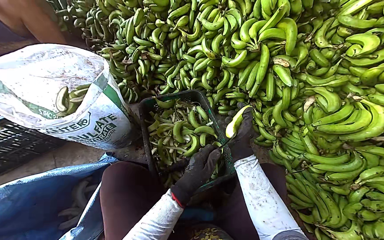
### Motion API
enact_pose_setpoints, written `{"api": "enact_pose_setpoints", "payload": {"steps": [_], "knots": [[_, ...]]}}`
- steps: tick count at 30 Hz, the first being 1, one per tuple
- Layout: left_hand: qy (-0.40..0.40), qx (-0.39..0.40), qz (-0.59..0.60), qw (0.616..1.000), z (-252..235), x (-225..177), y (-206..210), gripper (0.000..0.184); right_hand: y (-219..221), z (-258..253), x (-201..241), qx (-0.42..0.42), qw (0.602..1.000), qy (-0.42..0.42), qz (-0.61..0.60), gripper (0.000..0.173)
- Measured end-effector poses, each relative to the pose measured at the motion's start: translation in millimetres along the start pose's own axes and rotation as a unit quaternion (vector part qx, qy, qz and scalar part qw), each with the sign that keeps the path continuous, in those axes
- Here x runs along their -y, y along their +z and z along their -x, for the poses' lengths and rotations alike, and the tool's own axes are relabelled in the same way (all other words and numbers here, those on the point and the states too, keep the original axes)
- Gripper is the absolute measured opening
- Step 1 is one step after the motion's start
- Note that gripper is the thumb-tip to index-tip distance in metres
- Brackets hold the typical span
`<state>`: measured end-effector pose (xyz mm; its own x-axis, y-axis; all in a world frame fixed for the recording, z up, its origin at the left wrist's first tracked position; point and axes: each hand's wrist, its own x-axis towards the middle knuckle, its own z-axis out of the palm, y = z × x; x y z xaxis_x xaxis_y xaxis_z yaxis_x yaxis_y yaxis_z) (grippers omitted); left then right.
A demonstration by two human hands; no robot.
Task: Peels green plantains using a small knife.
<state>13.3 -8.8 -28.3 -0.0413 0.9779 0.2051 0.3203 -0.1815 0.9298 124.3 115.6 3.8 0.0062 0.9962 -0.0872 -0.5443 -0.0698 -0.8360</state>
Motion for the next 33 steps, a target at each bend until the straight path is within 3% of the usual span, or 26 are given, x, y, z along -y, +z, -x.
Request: {"api": "enact_pose_setpoints", "payload": {"steps": [8, 12, 17, 19, 22, 24, 31, 33], "knots": [[-0.012, 0.022, 0.002, 1.0, -3.1, 6.0, 1.2, 0.052, 5.8, 0.7, -3.4, 0.007, 0.999, 0.023, -0.027, 0.042], [-0.03, 0.017, -0.016, 0.999, -10.2, 22.5, -3.1, 0.062, 11.0, 11.2, -16.4, 0.047, 0.991, 0.108, -0.067, 0.041], [-0.055, -0.002, -0.014, 0.998, -6.1, 34.3, -9.0, 0.064, 12.5, 17.8, -23.3, 0.097, 0.966, 0.217, -0.105, 0.055], [-0.047, -0.013, -0.041, 0.998, -5.2, 30.7, -8.8, 0.059, 10.0, 11.0, -22.6, 0.116, 0.977, 0.163, -0.077, 0.055], [-0.013, -0.015, -0.079, 0.997, -3.2, 25.4, -5.5, 0.052, -3.3, -8.4, -31.3, 0.142, 0.989, 0.008, -0.047, 0.043], [0.006, -0.015, -0.092, 0.996, -2.2, 26.3, -2.8, 0.053, -7.2, -11.4, -33.7, 0.157, 0.986, -0.014, -0.055, 0.048], [0.007, -0.002, -0.099, 0.995, -6.0, 35.1, -11.9, 0.055, -17.2, 5.9, -42.5, 0.257, 0.94, 0.149, -0.166, 0.061], [0.002, 0.008, -0.105, 0.994, -4.8, 37.5, -13.9, 0.053, -14.1, 17.7, -41.1, 0.22, 0.95, 0.165, -0.145, 0.067]]}}
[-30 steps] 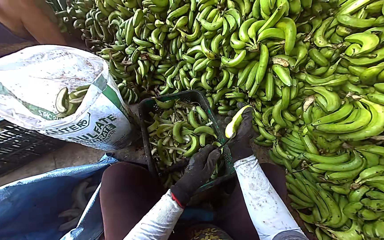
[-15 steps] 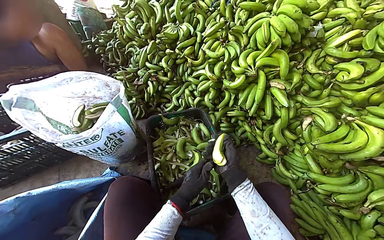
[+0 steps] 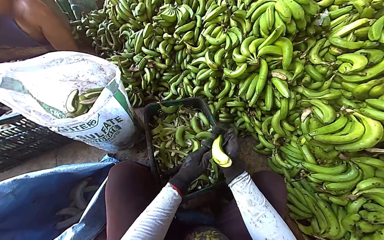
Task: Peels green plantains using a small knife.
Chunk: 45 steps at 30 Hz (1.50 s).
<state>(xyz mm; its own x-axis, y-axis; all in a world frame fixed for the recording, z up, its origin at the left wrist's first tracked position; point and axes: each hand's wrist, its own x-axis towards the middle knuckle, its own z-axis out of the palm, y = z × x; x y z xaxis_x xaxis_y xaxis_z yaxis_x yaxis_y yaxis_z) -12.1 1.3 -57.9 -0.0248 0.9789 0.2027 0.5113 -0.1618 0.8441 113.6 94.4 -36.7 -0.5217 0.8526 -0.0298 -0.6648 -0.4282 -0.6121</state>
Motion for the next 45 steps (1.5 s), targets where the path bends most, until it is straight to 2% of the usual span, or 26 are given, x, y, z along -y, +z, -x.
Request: {"api": "enact_pose_setpoints", "payload": {"steps": [2, 3, 4, 6, 7, 11, 13, 15, 17, 18, 20, 22, 23, 25, 27, 29, 31, 33, 35, 36, 37, 38, 39, 41, 43, 45], "knots": [[-0.009, 0.01, -0.014, 1.0, 0.3, 0.3, -1.3, 0.048, -10.5, 3.0, -6.8, -0.008, 1.0, -0.006, -0.001, 0.065], [-0.024, 0.02, -0.018, 0.999, -0.8, 0.6, -2.9, 0.048, -28.7, 0.6, -15.1, 0.063, 0.997, -0.025, -0.02, 0.065], [-0.038, 0.027, -0.02, 0.999, -1.7, 2.4, -4.1, 0.048, -53.2, -5.3, -27.2, 0.19, 0.979, -0.055, -0.042, 0.064], [-0.051, 0.046, -0.028, 0.997, -2.7, 8.9, -6.7, 0.052, 11.6, 21.5, -15.0, -0.077, 0.997, -0.025, -0.008, 0.057], [-0.053, 0.052, -0.036, 0.997, -2.5, 11.3, -7.7, 0.053, 26.1, 27.2, -10.4, -0.118, 0.993, -0.017, 0.022, 0.055], [-0.065, 0.083, -0.127, 0.986, -1.0, -0.4, -29.4, 0.051, -5.9, 29.1, -12.2, 0.022, 0.983, -0.042, 0.179, 0.056], [-0.044, 0.081, -0.213, 0.973, -1.5, 1.7, -41.9, 0.043, -12.9, 33.0, -3.5, 0.068, 0.973, 0.025, 0.22, 0.048], [0.009, 0.068, -0.278, 0.958, -2.4, 4.7, -55.8, 0.035, -0.2, 40.6, 3.6, 0.069, 0.967, 0.175, 0.171, 0.04], [0.033, 0.089, -0.297, 0.95, -3.0, 4.5, -72.0, 0.031, 18.3, 45.8, 4.1, 0.035, 0.928, 0.326, 0.177, 0.037], [0.009, 0.107, -0.295, 0.949, -4.0, 5.5, -80.9, 0.031, 23.5, 45.3, 2.4, 0.039, 0.905, 0.377, 0.193, 0.04], [-0.141, 0.093, -0.264, 0.949, -8.7, 11.7, -101.4, 0.038, 29.4, 44.0, 0.5, 0.091, 0.866, 0.438, 0.222, 0.034], [-0.294, -0.026, -0.198, 0.935, -14.2, 31.1, -127.8, 0.051, 49.9, 42.0, -3.9, 0.138, 0.816, 0.487, 0.28, 0.036], [-0.336, -0.057, -0.18, 0.923, -15.0, 33.8, -137.8, 0.053, 61.1, 38.0, -7.5, 0.14, 0.795, 0.494, 0.322, 0.037], [-0.365, -0.036, -0.173, 0.914, -8.8, 35.8, -140.8, 0.055, 85.9, 15.2, -16.2, 0.107, 0.778, 0.464, 0.41, 0.033], [-0.383, 0.055, -0.177, 0.905, -1.5, 33.2, -133.7, 0.053, 121.6, -26.9, -24.7, 0.086, 0.78, 0.404, 0.47, 0.026], [-0.378, 0.154, -0.181, 0.895, 1.6, 23.0, -123.8, 0.052, 163.4, -67.6, -27.9, 0.13, 0.79, 0.341, 0.493, 0.029], [-0.367, 0.189, -0.177, 0.893, -0.2, 16.7, -121.3, 0.055, 212.6, -101.7, -32.2, 0.204, 0.822, 0.267, 0.46, 0.033], [-0.371, 0.142, -0.15, 0.905, -2.3, 19.7, -128.9, 0.056, 256.2, -129.5, -34.7, 0.227, 0.851, 0.192, 0.433, 0.035], [-0.372, 0.043, -0.111, 0.921, -4.9, 29.1, -137.6, 0.056, 282.6, -145.7, -32.7, 0.19, 0.837, 0.077, 0.508, 0.033], [-0.368, -0.012, -0.077, 0.927, -6.0, 29.6, -144.8, 0.057, 283.8, -153.3, -31.2, 0.17, 0.797, 0.015, 0.579, 0.034], [-0.355, -0.072, -0.027, 0.932, -5.5, 27.1, -152.9, 0.057, 275.6, -161.1, -29.3, 0.159, 0.729, -0.041, 0.665, 0.039], [-0.335, -0.136, 0.033, 0.932, -4.8, 26.1, -159.2, 0.056, 257.7, -167.3, -28.1, 0.167, 0.635, -0.093, 0.748, 0.041], [-0.314, -0.194, 0.088, 0.925, -4.1, 27.1, -161.8, 0.056, 232.9, -171.0, -28.7, 0.185, 0.52, -0.129, 0.824, 0.041], [-0.272, -0.252, 0.157, 0.915, -0.6, 27.9, -160.8, 0.056, 161.6, -171.4, -42.2, 0.249, 0.326, -0.15, 0.9, 0.039], [-0.246, -0.241, 0.205, 0.916, 2.3, 22.8, -158.3, 0.053, 97.5, -158.1, -65.6, 0.332, 0.22, -0.071, 0.914, 0.044], [-0.228, -0.233, 0.245, 0.913, -3.4, 25.4, -151.2, 0.049, 60.9, -148.1, -83.8, 0.416, 0.153, 0.06, 0.895, 0.061]]}}
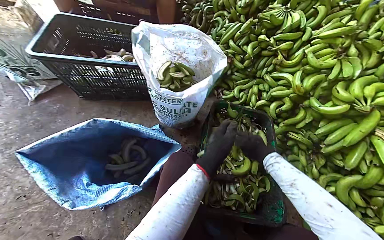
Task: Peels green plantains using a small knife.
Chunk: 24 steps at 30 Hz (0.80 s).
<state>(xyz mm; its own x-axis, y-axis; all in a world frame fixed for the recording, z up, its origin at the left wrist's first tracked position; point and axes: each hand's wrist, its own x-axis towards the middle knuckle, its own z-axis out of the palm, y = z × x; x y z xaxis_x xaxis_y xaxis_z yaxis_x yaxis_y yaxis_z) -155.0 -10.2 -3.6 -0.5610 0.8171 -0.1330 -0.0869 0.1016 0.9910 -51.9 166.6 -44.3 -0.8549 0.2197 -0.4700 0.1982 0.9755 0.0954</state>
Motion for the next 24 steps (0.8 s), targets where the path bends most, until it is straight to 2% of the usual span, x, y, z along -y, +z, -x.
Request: {"api": "enact_pose_setpoints", "payload": {"steps": [2, 4, 8, 11, 13, 15, 17, 19, 20, 21, 23, 24], "knots": [[-0.002, 0.012, 0.014, 1.0, -4.3, 3.8, 4.9, 0.045, 25.8, -4.3, -3.2, 0.041, 0.998, -0.042, 0.002, 0.077], [-0.002, 0.021, 0.013, 1.0, -5.5, 4.2, 6.9, 0.044, 43.9, -7.2, -10.2, 0.029, 0.999, -0.039, 0.003, 0.082], [-0.005, 0.016, -0.012, 1.0, -5.9, 3.3, 10.4, 0.045, 65.9, -5.8, -18.6, -0.054, 0.999, -0.002, -0.002, 0.065], [0.003, 0.003, -0.028, 1.0, -3.1, 1.8, 14.5, 0.045, 65.8, 6.4, -21.7, -0.079, 0.997, 0.026, 0.0, 0.058], [0.011, 0.006, -0.034, 0.999, 0.1, 0.2, 17.3, 0.045, 61.8, 16.7, -25.8, -0.063, 0.994, 0.081, -0.026, 0.052], [0.04, 0.018, -0.042, 0.998, 2.9, 0.5, 22.1, 0.043, 59.1, 32.3, -30.6, -0.129, 0.975, 0.158, -0.091, 0.044], [0.087, 0.04, -0.058, 0.994, 7.2, 4.3, 28.9, 0.041, 52.3, 52.9, -30.9, -0.272, 0.908, 0.241, -0.206, 0.045], [0.127, 0.081, -0.07, 0.986, 15.9, 9.8, 39.5, 0.042, 35.4, 76.2, -25.6, -0.373, 0.796, 0.313, -0.36, 0.053], [0.148, 0.103, -0.067, 0.981, 20.7, 13.3, 47.5, 0.041, 27.6, 88.4, -21.3, -0.408, 0.718, 0.332, -0.455, 0.055], [0.166, 0.125, -0.062, 0.976, 26.1, 15.9, 56.0, 0.041, 22.2, 98.4, -17.3, -0.448, 0.624, 0.325, -0.551, 0.052], [0.188, 0.15, -0.057, 0.969, 34.8, 18.9, 72.7, 0.042, 13.2, 114.8, -9.4, -0.508, 0.46, 0.246, -0.686, 0.042], [0.19, 0.153, -0.054, 0.968, 37.7, 19.8, 80.3, 0.042, 10.1, 121.6, -4.7, -0.522, 0.401, 0.2, -0.726, 0.037]]}}
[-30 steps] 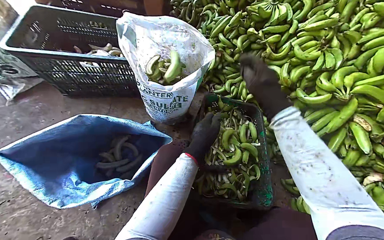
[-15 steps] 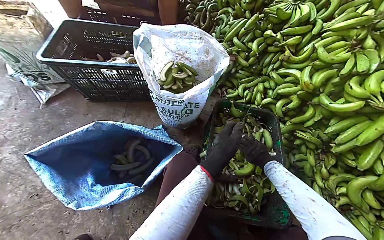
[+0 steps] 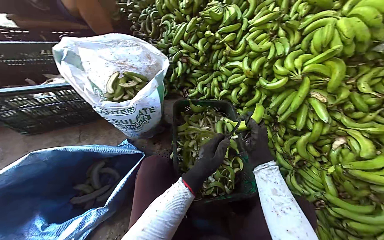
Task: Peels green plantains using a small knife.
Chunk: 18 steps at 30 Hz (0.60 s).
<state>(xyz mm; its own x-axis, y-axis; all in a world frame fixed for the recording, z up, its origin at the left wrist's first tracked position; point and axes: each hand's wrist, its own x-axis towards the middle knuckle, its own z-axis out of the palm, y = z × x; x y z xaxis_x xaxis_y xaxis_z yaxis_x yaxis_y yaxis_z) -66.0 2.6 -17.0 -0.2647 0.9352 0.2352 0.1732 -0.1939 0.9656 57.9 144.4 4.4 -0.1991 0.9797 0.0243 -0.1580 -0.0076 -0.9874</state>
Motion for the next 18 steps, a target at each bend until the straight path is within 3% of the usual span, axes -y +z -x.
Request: {"api": "enact_pose_setpoints", "payload": {"steps": [4, 9, 18], "knots": [[-0.04, 0.018, 0.056, 0.997, -0.5, -10.8, 17.0, 0.048, -3.6, 21.7, 9.6, 0.023, 0.981, 0.024, -0.192, 0.026], [-0.067, 0.032, 0.142, 0.987, 4.1, -20.4, 23.7, 0.045, -8.9, 41.0, 9.9, 0.036, 0.977, 0.038, -0.208, 0.029], [-0.072, 0.049, 0.172, 0.981, 6.8, -15.5, 25.1, 0.044, -9.9, 45.5, -3.1, 0.031, 0.965, 0.079, -0.247, 0.033]]}}
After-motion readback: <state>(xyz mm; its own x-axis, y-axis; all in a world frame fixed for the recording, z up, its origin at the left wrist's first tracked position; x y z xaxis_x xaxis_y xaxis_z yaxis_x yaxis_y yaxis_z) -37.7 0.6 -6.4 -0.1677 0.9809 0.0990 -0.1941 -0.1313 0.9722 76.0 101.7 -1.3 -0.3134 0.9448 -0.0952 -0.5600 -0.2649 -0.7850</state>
